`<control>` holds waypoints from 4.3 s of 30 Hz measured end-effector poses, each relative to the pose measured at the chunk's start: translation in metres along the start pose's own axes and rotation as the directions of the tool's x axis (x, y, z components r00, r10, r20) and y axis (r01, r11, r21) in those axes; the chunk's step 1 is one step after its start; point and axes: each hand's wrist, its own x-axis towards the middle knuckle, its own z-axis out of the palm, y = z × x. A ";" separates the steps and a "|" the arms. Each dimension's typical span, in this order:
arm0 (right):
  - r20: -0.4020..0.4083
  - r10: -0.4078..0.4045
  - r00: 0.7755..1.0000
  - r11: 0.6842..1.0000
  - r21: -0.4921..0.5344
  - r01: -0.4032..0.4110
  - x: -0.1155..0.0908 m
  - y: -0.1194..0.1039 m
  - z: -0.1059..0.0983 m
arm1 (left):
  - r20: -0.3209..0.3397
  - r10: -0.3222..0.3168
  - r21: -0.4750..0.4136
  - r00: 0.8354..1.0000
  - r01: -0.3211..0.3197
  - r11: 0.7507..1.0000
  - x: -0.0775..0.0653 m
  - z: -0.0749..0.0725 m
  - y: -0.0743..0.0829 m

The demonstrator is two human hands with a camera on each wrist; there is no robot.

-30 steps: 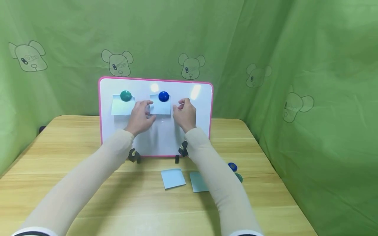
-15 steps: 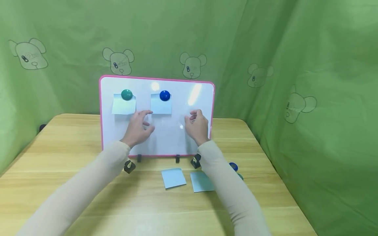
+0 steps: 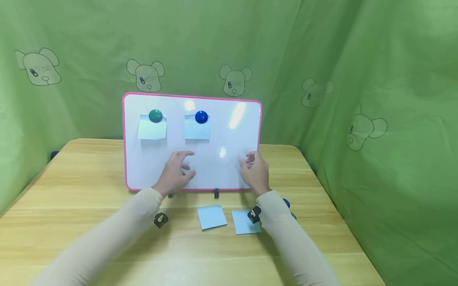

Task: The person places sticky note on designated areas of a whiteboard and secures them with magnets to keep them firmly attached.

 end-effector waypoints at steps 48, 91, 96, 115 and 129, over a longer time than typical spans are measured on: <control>0.357 0.110 0.927 0.950 -0.311 0.007 -0.058 0.087 -0.080 | 0.275 -0.088 0.118 0.957 0.058 0.991 -0.037 0.050 -0.023; 0.486 0.160 0.859 0.949 -0.315 0.001 -0.064 0.097 -0.084 | 0.443 -0.040 0.358 0.896 -0.136 0.924 -0.042 0.073 -0.015; 0.478 0.184 0.859 0.934 -0.356 -0.002 -0.062 0.099 -0.092 | 0.443 -0.046 0.358 0.896 -0.130 0.925 -0.043 0.076 -0.014; 0.457 0.222 0.861 0.896 -0.444 0.005 -0.050 0.116 -0.104 | 0.336 0.004 0.215 0.942 -0.081 0.973 -0.041 0.073 -0.020; 0.432 0.212 0.876 0.891 -0.454 0.008 -0.049 0.121 -0.102 | 0.306 0.039 0.192 0.951 -0.102 0.976 -0.039 0.070 -0.021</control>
